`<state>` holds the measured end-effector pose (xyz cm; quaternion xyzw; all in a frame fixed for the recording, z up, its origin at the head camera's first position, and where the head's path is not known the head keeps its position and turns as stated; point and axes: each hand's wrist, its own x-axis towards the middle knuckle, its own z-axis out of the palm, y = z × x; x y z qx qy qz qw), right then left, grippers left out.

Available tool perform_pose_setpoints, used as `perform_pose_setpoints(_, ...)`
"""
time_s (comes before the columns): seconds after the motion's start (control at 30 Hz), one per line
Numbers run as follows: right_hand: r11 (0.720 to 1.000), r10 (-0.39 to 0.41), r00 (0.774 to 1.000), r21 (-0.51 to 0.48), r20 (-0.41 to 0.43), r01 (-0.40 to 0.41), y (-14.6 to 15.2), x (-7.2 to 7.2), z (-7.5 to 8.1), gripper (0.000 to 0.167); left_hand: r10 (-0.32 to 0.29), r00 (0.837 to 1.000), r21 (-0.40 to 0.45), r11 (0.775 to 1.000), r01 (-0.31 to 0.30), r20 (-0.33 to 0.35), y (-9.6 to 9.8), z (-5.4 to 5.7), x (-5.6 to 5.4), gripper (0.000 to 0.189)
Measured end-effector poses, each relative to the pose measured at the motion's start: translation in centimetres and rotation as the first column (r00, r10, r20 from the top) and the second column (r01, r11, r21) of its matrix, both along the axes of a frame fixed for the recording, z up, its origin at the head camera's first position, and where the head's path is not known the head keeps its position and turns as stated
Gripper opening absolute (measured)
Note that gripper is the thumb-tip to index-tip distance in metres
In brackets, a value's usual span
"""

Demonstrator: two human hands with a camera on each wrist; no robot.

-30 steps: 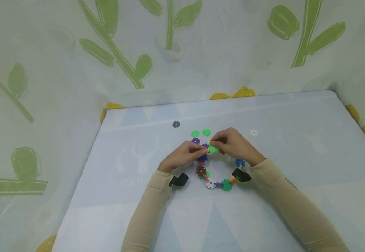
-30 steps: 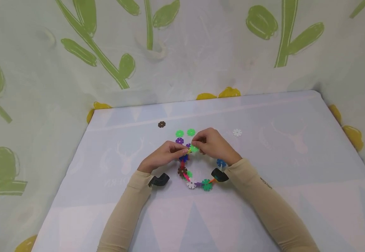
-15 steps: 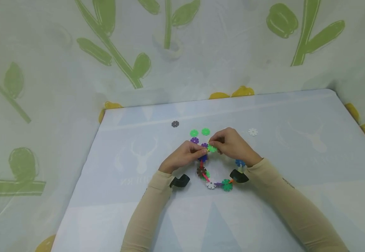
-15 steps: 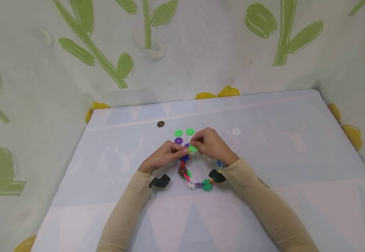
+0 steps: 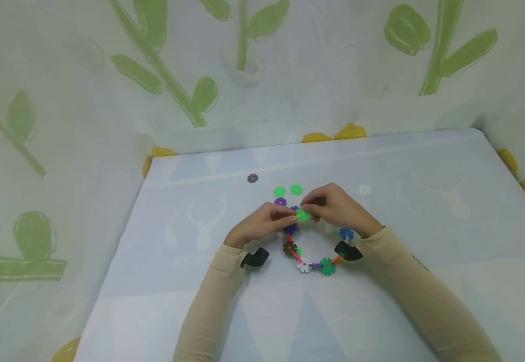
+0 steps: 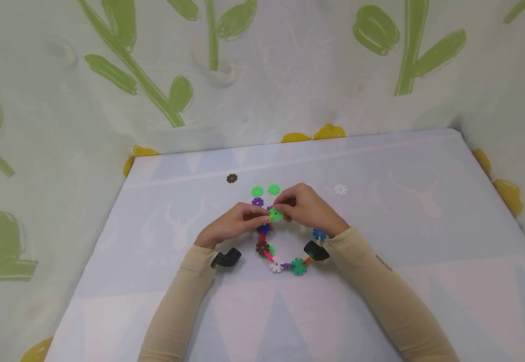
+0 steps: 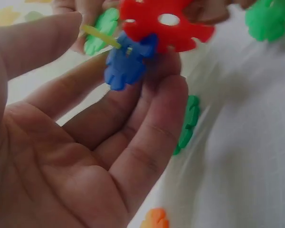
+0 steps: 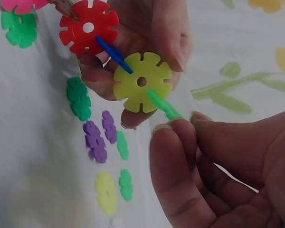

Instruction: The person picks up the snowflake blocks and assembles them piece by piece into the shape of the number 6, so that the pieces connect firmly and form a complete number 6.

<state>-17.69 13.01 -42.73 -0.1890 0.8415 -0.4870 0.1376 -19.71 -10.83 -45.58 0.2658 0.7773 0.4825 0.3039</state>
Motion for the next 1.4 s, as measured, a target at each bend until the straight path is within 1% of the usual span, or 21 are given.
perform_pose_setpoints(0.1, 0.999, 0.033, 0.999, -0.032, 0.015, -0.033, -0.1, 0.0, -0.2, 0.013, 0.013, 1.000, 0.009, 1.000, -0.013, 0.000, -0.1, 0.1, -0.1, 0.029)
perform_pose_setpoints(0.2, 0.997, 0.062, 0.998, -0.040, 0.010, -0.061, -0.3, 0.0, -0.5, 0.014, 0.045, 0.999, 0.033, 0.998, -0.045, -0.017, -0.1, 0.2, -0.1, 0.027)
perform_pose_setpoints(0.33, 0.999, 0.040, 0.999, -0.026, 0.001, -0.040, -0.4, -0.2, -0.3, 0.016, 0.095, 0.995, 0.039, 0.995, -0.094, -0.027, -0.5, 0.2, 0.0, 0.023)
perform_pose_setpoints(0.43, 1.000, 0.005, 1.000, 0.007, -0.021, -0.004, -0.3, -0.8, 0.0, 0.018, 0.127, 0.992, 0.012, 0.992, -0.127, -0.023, -1.0, 0.0, 0.2, 0.023)
perform_pose_setpoints(0.5, 0.999, -0.001, 0.999, 0.043, -0.047, 0.003, -0.4, -1.3, 0.3, 0.019, 0.150, 0.989, -0.005, 0.989, -0.150, -0.008, -1.4, -0.1, 0.4, 0.023)
perform_pose_setpoints(0.57, 0.996, -0.003, 0.998, 0.086, -0.063, 0.009, -0.7, -1.8, 0.5, 0.019, 0.168, 0.986, -0.013, 0.986, -0.168, 0.015, -1.8, -0.2, 0.6, 0.023)
perform_pose_setpoints(0.63, 0.990, -0.004, 0.998, 0.144, -0.061, 0.013, -1.2, -2.2, 0.6, 0.019, 0.175, 0.984, -0.008, 0.985, -0.175, 0.044, -2.1, -0.3, 0.8, 0.023)
perform_pose_setpoints(0.73, 0.968, -0.003, 0.999, 0.250, -0.034, 0.012, -2.1, -2.7, 0.5, 0.021, 0.167, 0.984, 0.012, 0.986, -0.168, 0.069, -2.4, -0.4, 1.0, 0.022)
perform_pose_setpoints(0.83, 0.936, -0.008, 1.000, 0.352, -0.001, 0.008, -3.0, -3.1, 0.2, 0.026, 0.156, 0.985, 0.034, 0.987, -0.159, 0.066, -2.5, -0.5, 1.0, 0.021)
perform_pose_setpoints(0.9, 0.915, -0.010, 1.000, 0.404, 0.024, 0.000, -3.4, -3.3, -0.1, 0.029, 0.153, 0.986, 0.043, 0.987, -0.156, 0.065, -2.5, -0.5, 1.0, 0.021)
perform_pose_setpoints(1.0, 0.889, -0.009, 0.999, 0.458, 0.049, -0.014, -4.0, -3.3, -0.5, 0.032, 0.148, 0.986, 0.048, 0.987, -0.151, 0.072, -2.5, -0.4, 1.0, 0.021)
perform_pose_setpoints(1.13, 0.871, -0.001, 0.998, 0.490, 0.064, -0.030, -4.3, -3.1, -0.8, 0.030, 0.144, 0.986, 0.050, 0.988, -0.149, 0.082, -2.5, -0.4, 1.0, 0.022)
perform_pose_setpoints(1.2, 0.873, -0.003, 0.998, 0.488, 0.063, -0.028, -4.3, -3.1, -1.0, 0.027, 0.148, 0.986, 0.046, 0.987, -0.152, 0.081, -2.5, -0.4, 1.0, 0.021)
perform_pose_setpoints(1.27, 0.882, 0.000, 0.998, 0.470, 0.062, -0.029, -4.2, -3.0, -1.0, 0.022, 0.153, 0.985, 0.039, 0.987, -0.156, 0.078, -2.4, -0.5, 1.0, 0.021)
perform_pose_setpoints(1.33, 0.904, 0.009, 0.998, 0.425, 0.061, -0.034, -3.9, -3.0, -1.1, 0.016, 0.155, 0.985, 0.034, 0.987, -0.158, 0.078, -2.4, -0.4, 1.1, 0.021)
perform_pose_setpoints(1.4, 0.932, 0.021, 0.998, 0.360, 0.056, -0.040, -3.4, -2.9, -0.9, 0.011, 0.159, 0.984, 0.033, 0.986, -0.162, 0.081, -2.3, -0.3, 1.2, 0.021)
